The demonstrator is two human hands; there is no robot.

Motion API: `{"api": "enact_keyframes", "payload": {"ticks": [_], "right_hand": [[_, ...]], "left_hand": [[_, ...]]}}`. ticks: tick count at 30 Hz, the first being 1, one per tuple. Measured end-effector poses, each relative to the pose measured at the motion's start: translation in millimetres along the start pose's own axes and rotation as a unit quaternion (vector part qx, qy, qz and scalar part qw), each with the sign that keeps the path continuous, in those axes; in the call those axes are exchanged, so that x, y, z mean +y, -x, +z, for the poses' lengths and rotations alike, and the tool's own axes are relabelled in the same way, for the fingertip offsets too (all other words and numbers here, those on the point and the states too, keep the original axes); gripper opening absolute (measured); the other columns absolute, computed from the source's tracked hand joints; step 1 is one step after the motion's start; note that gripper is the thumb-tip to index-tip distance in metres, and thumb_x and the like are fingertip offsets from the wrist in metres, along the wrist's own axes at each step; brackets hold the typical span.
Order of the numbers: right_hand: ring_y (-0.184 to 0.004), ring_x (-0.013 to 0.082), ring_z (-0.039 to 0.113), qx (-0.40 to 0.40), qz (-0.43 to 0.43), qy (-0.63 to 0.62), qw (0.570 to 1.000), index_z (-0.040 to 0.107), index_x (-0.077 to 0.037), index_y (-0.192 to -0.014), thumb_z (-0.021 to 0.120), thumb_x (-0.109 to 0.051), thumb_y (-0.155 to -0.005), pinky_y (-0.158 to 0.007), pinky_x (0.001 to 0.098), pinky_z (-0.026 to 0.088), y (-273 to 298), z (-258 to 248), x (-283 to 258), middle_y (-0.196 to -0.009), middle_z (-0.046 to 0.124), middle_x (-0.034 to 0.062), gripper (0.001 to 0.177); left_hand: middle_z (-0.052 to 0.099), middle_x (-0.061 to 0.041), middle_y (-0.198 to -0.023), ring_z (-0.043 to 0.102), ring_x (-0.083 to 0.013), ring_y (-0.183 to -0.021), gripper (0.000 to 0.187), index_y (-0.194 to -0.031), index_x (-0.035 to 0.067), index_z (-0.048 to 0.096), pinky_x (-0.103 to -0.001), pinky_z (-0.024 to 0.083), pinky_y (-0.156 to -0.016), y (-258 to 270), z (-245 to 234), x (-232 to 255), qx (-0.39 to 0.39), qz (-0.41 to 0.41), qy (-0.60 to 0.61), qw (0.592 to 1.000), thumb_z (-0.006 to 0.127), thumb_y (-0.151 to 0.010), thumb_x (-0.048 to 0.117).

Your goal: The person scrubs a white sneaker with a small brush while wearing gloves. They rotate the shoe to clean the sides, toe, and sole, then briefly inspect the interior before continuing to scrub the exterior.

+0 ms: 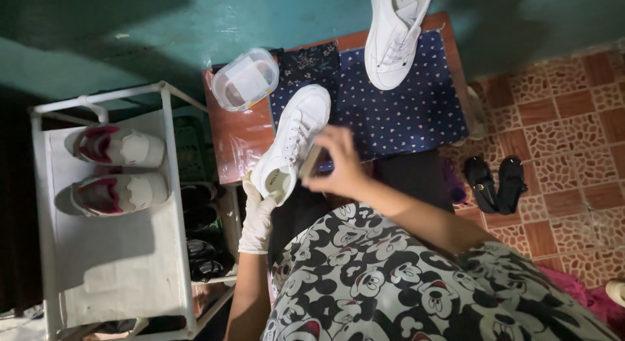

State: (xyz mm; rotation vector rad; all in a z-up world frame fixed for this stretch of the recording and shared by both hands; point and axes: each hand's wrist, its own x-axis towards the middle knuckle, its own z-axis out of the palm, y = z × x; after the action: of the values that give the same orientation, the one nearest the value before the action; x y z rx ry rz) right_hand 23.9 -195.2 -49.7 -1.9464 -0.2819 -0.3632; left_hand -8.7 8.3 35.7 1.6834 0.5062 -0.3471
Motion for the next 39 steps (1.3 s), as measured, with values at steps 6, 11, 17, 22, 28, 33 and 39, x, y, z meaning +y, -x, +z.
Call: {"api": "enact_keyframes", "payload": {"ticks": [6, 11, 17, 22, 28, 33, 39], "right_hand": [[-0.132, 0.0376, 0.046, 0.064, 0.020, 0.022, 0.997, 0.050, -0.012, -0.133, 0.102, -0.033, -0.052, -0.111, 0.0466, 0.041, -14, -9, 32, -0.133, 0.042, 0.0147, 0.098], [-0.131, 0.0436, 0.045, -0.003, -0.022, -0.016, 1.000, 0.055, -0.012, -0.126, 0.101, -0.032, -0.049, -0.110, 0.0524, 0.041, -4, -5, -1, -0.136, 0.042, 0.0195, 0.092], [-0.132, 0.0395, 0.045, 0.052, 0.005, 0.000, 0.999, 0.051, -0.011, -0.130, 0.102, -0.030, -0.053, -0.112, 0.0480, 0.039, -11, -9, 17, -0.135, 0.042, 0.0171, 0.094], [-0.132, 0.0405, 0.046, -0.015, -0.021, -0.020, 0.999, 0.054, -0.010, -0.128, 0.101, -0.025, -0.050, -0.112, 0.0516, 0.039, -9, -11, 15, -0.136, 0.044, 0.0196, 0.092], [-0.133, 0.0398, 0.047, 0.017, 0.024, -0.015, 0.999, 0.054, -0.012, -0.128, 0.102, -0.031, -0.049, -0.112, 0.0485, 0.042, -2, -4, 5, -0.137, 0.042, 0.0164, 0.094], [-0.129, 0.0376, 0.050, 0.080, 0.063, 0.007, 0.995, 0.049, -0.011, -0.134, 0.102, -0.028, -0.052, -0.110, 0.0466, 0.044, -15, -15, 32, -0.134, 0.042, 0.0152, 0.100], [-0.129, 0.0398, 0.048, 0.040, -0.018, -0.006, 0.999, 0.053, -0.009, -0.128, 0.102, -0.031, -0.051, -0.110, 0.0480, 0.042, -14, -14, 17, -0.132, 0.045, 0.0177, 0.093]], "left_hand": [[0.033, -0.022, -0.161, 0.028, -0.0380, -0.151, 0.096, -0.161, 0.015, 0.021, -0.051, 0.025, -0.125, 1, 1, -6, 0.000, 0.008, 0.021, 1.000, 0.071, -0.080, 0.024], [0.034, -0.022, -0.160, 0.031, -0.0383, -0.150, 0.102, -0.162, 0.013, 0.018, -0.052, 0.026, -0.123, 2, 1, -3, -0.004, 0.016, -0.001, 1.000, 0.074, -0.077, 0.022], [0.039, -0.023, -0.158, 0.035, -0.0406, -0.148, 0.104, -0.162, 0.016, 0.017, -0.053, 0.030, -0.121, 0, 1, -5, -0.006, 0.012, -0.030, 0.999, 0.075, -0.077, 0.023], [0.040, -0.023, -0.157, 0.038, -0.0401, -0.146, 0.105, -0.162, 0.014, 0.018, -0.053, 0.034, -0.119, -4, 0, -12, 0.000, 0.010, -0.018, 1.000, 0.077, -0.076, 0.023], [0.046, -0.025, -0.152, 0.043, -0.0426, -0.143, 0.100, -0.161, 0.018, 0.020, -0.054, 0.036, -0.117, -6, -1, -9, -0.008, 0.014, -0.038, 0.999, 0.075, -0.077, 0.027], [0.049, -0.024, -0.149, 0.046, -0.0436, -0.140, 0.100, -0.160, 0.021, 0.021, -0.055, 0.037, -0.116, -13, -4, -17, -0.007, 0.007, -0.060, 0.998, 0.076, -0.077, 0.030], [0.051, -0.027, -0.146, 0.047, -0.0466, -0.138, 0.099, -0.158, 0.019, 0.023, -0.056, 0.040, -0.113, -6, -5, -11, -0.010, 0.007, -0.074, 0.997, 0.075, -0.075, 0.030]]}}
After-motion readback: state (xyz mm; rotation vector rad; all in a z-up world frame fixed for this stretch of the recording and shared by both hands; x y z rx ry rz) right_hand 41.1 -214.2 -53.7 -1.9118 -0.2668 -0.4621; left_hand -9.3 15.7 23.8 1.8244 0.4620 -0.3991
